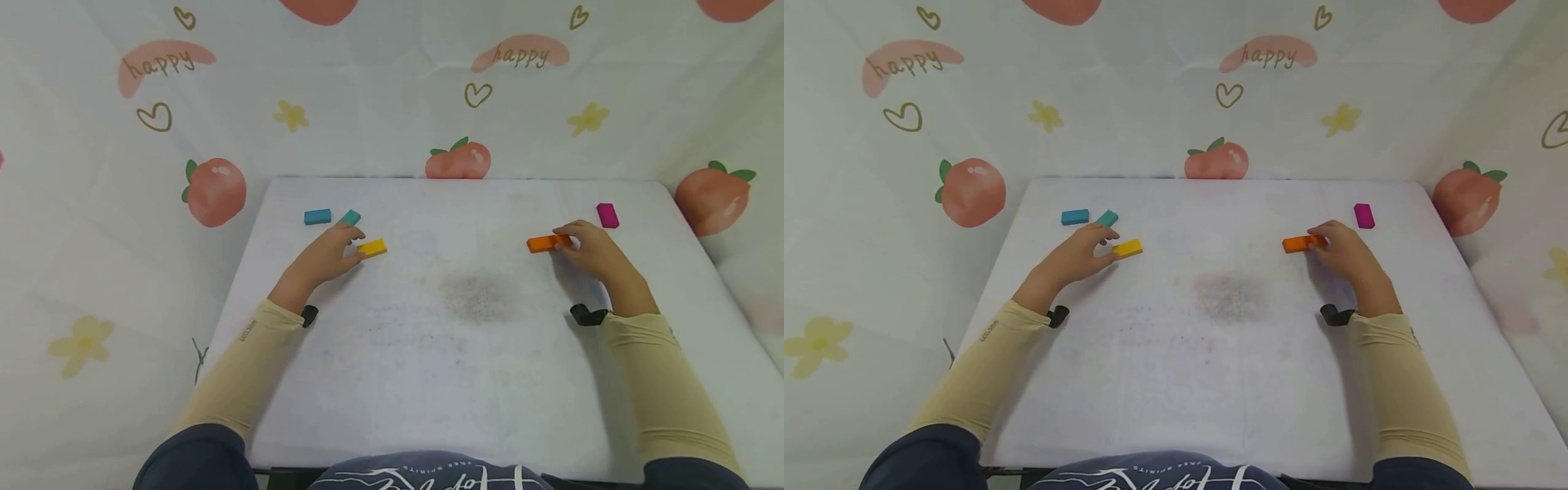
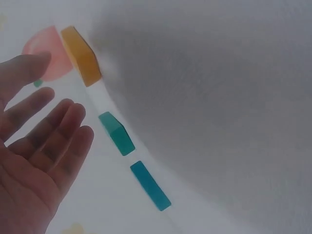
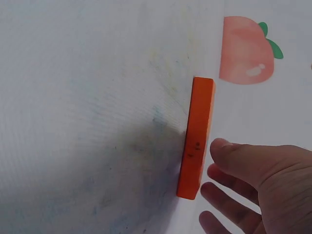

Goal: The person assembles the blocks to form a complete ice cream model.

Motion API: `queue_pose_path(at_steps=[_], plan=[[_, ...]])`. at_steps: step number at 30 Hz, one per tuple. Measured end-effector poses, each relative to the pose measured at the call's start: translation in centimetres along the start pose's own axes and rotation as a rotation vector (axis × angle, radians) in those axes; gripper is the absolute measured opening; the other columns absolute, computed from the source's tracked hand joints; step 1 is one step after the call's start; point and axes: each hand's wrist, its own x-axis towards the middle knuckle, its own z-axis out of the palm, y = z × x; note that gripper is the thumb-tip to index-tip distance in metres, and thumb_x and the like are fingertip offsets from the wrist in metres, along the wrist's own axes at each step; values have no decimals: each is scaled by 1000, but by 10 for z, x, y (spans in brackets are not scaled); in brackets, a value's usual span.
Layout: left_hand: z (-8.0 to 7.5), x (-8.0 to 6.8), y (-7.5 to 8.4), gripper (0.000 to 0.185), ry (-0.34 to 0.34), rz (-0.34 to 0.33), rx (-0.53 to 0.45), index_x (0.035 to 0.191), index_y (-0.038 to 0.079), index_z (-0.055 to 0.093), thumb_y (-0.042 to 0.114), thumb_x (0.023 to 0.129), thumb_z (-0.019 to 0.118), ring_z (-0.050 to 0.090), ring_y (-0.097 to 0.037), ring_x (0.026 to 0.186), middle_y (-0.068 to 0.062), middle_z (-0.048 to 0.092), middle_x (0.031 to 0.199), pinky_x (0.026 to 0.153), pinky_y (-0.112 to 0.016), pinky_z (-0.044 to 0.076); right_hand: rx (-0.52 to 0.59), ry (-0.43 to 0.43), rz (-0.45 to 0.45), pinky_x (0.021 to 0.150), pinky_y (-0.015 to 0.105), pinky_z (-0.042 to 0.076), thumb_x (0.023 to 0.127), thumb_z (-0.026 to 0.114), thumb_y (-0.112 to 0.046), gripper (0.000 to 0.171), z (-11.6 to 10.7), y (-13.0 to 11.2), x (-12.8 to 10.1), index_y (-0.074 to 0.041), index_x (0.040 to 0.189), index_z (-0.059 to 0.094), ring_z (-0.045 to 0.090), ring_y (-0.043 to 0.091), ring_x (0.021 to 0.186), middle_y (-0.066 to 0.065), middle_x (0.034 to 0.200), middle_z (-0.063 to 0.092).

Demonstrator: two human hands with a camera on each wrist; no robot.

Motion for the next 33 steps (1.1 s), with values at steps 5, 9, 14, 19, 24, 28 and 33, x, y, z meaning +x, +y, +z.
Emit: queue_pose_path(at_steps=[5, 9, 14, 19, 24, 28, 33], plan=[[4, 4, -1, 42, -12, -14, 13, 136, 0, 66, 17, 99, 75, 64, -32, 120, -17, 63, 127, 109, -43, 55, -3, -8, 5, 119, 71, 35, 103, 63, -5, 40, 3, 3, 2, 7, 140, 61, 48, 51, 132, 34, 139, 56], [5, 5, 0, 42, -20, -16, 0, 137, -2, 66, 15, 99, 75, 64, -33, 120, -18, 61, 125, 109, -44, 55, -1, -3, 4, 118, 72, 36, 102, 64, -4, 38, 4, 5, 4, 8, 138, 62, 48, 51, 131, 34, 137, 56], [6, 7, 3, 41, -19, 13, -9, 136, -4, 66, 11, 99, 75, 64, -34, 122, -20, 62, 126, 108, -44, 55, 2, 4, -3, 116, 71, 38, 101, 65, -4, 34, 4, 6, 6, 9, 132, 65, 50, 50, 126, 34, 133, 57], [8, 11, 5, 37, -29, 25, -10, 135, -4, 66, 8, 100, 72, 64, -33, 120, -20, 64, 125, 109, -43, 55, -6, 6, -23, 113, 70, 41, 100, 65, -3, 31, 3, 5, 6, 11, 128, 67, 52, 49, 122, 34, 129, 59], [12, 14, 2, 35, -33, 17, -7, 134, -4, 67, 7, 101, 70, 64, -33, 120, -19, 65, 125, 108, -43, 56, -16, -1, -28, 112, 69, 42, 100, 66, -3, 31, 4, 7, 8, 11, 128, 68, 53, 49, 120, 34, 129, 59], [15, 15, 1, 33, -30, 18, -3, 133, -4, 68, 6, 101, 69, 65, -32, 118, -19, 66, 124, 107, -43, 56, -23, 8, -33, 108, 68, 45, 99, 68, -5, 32, 5, 7, 8, 9, 128, 68, 55, 46, 115, 32, 125, 61], [16, 17, 1, 33, -31, 9, -9, 132, -6, 68, 6, 101, 69, 64, -31, 116, -19, 66, 125, 108, -43, 56, -33, 26, -49, 105, 66, 47, 99, 70, -5, 31, 3, 5, 7, 8, 127, 69, 57, 44, 112, 31, 123, 62]])
